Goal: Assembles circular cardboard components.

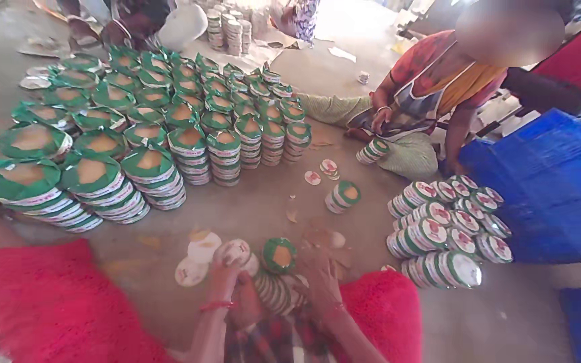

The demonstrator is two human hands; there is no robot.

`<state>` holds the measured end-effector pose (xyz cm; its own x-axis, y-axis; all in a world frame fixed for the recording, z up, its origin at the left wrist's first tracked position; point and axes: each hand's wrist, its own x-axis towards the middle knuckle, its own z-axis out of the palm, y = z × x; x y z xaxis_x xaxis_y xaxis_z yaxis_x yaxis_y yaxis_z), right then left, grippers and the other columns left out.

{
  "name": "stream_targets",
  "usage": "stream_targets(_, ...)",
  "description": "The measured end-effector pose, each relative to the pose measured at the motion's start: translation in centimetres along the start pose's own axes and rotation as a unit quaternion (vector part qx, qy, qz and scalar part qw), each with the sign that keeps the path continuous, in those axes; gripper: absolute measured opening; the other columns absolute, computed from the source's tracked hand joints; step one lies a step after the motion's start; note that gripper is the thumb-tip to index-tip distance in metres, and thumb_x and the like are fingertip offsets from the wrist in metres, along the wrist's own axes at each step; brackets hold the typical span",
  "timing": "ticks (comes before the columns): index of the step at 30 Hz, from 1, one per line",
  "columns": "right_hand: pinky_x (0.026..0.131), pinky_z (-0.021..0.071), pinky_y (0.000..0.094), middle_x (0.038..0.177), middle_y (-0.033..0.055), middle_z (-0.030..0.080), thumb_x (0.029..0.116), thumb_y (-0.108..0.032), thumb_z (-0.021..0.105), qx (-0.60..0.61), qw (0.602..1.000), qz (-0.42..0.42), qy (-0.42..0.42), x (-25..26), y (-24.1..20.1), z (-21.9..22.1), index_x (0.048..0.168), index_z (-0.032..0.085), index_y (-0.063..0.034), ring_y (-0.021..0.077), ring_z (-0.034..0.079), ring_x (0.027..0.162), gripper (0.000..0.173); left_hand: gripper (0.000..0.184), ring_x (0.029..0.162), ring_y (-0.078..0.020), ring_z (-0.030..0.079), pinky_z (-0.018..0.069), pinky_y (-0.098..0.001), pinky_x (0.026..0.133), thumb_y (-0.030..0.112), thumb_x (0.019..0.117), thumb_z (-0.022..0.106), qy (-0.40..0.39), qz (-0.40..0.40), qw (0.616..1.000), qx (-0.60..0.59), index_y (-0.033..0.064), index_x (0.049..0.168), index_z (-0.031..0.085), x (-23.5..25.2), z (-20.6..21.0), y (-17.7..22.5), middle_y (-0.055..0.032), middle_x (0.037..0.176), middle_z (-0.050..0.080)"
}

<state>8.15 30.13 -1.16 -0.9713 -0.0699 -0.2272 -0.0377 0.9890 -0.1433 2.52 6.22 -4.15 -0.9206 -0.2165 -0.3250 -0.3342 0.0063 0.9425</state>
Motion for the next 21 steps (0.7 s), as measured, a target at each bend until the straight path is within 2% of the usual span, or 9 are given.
stream_targets(1,0.122,0.0110,0.0688,0.166,0.0073,0.034,0.0972,-0.064,0.050,0.003,1.000,0.004,-0.014,0.2,-0.1,-0.3,0.151,0.052,-0.0223,0.0396,0.021,0.155,0.068,0.058,0.129,-0.0362,0.054,0.0463,-0.0499,0.104,-0.001,0.0927,0.063,0.007,0.015,0.998,0.061,-0.0022,0.148,0.045,0.4,-0.4,-0.3,-0.0248,0.149,0.049)
stream_targets(3,0.121,0.0192,0.0657,0.161,0.0103,0.043,0.0957,-0.063,0.054,0.020,1.000,0.011,0.015,0.5,-0.4,-1.1,0.142,0.062,-0.0158,0.0404,0.029,0.152,0.067,0.057,0.133,-0.0435,0.049,0.0425,-0.0565,0.107,0.005,0.0941,0.065,0.031,0.046,0.985,0.163,-0.0031,0.147,0.047,1.2,-0.9,-1.0,-0.0277,0.147,0.048)
stream_targets(4,0.121,0.0211,0.0649,0.160,0.0106,0.043,0.0947,-0.062,0.057,0.026,0.999,0.022,0.022,0.8,-0.5,-1.5,0.145,0.059,-0.0145,0.0401,0.030,0.152,0.069,0.056,0.133,-0.0466,0.048,0.0414,-0.0584,0.107,0.008,0.0948,0.066,0.044,0.060,0.977,0.200,-0.0029,0.146,0.048,1.5,-1.2,-1.3,-0.0288,0.147,0.048)
stream_targets(7,0.122,0.0158,0.0663,0.165,0.0063,0.036,0.0942,-0.065,0.056,0.009,0.999,0.033,-0.026,2.3,-0.8,-1.7,0.153,0.050,-0.0245,0.0389,0.023,0.155,0.072,0.053,0.129,-0.0524,0.049,0.0369,-0.0632,0.109,0.020,0.0950,0.071,0.066,0.083,0.953,0.284,-0.0018,0.141,0.056,2.7,-1.8,-2.2,-0.0311,0.140,0.054)
stream_targets(11,0.122,0.0190,0.0635,0.159,0.0085,0.045,0.0940,-0.063,0.057,0.018,1.000,0.018,0.000,4.1,-1.6,-1.5,0.138,0.065,-0.0221,0.0379,0.025,0.154,0.060,0.067,0.130,-0.0544,0.047,0.0407,-0.0629,0.107,0.035,0.0869,0.081,0.034,0.011,0.928,0.371,0.0053,0.142,0.057,4.2,-2.0,-1.7,-0.0322,0.137,0.055)
stream_targets(14,0.124,0.0122,0.0636,0.166,0.0083,0.034,0.0960,-0.058,0.058,0.030,0.999,0.022,-0.030,5.1,-2.1,-1.9,0.149,0.055,-0.0240,0.0379,0.015,0.157,0.064,0.068,0.130,-0.0560,0.046,0.0434,-0.0638,0.105,0.032,0.0801,0.087,0.029,-0.001,0.918,0.395,0.0079,0.138,0.061,4.8,-1.7,-1.7,-0.0335,0.138,0.052)
stream_targets(18,0.124,0.0138,0.0623,0.163,0.0064,0.039,0.0961,-0.060,0.057,0.067,0.997,0.021,0.009,6.0,-3.1,-1.6,0.147,0.057,-0.0185,0.0352,0.025,0.155,0.065,0.051,0.131,-0.0544,0.045,0.0432,-0.0638,0.105,0.031,0.0791,0.088,0.008,0.004,0.916,0.400,0.0092,0.122,0.071,5.5,-1.8,-1.7,-0.0308,0.140,0.052)
stream_targets(19,0.124,0.0117,0.0641,0.165,0.0069,0.037,0.0956,-0.062,0.056,0.066,0.998,0.018,0.010,6.1,-3.5,-1.3,0.149,0.055,-0.0180,0.0359,0.024,0.155,0.069,0.054,0.132,-0.0536,0.045,0.0430,-0.0637,0.105,0.031,0.0785,0.088,0.007,0.005,0.917,0.399,0.0106,0.125,0.070,5.6,-1.9,-1.8,-0.0289,0.142,0.052)
stream_targets(21,0.124,0.0059,0.0659,0.167,0.0081,0.031,0.0945,-0.065,0.056,0.087,0.996,0.016,-0.013,6.2,-4.2,-1.1,0.152,0.051,-0.0179,0.0382,0.019,0.156,0.075,0.068,0.135,-0.0527,0.043,0.0419,-0.0649,0.105,0.031,0.0797,0.087,0.003,0.012,0.914,0.406,0.0172,0.141,0.061,5.7,-2.0,-1.8,-0.0248,0.150,0.047)
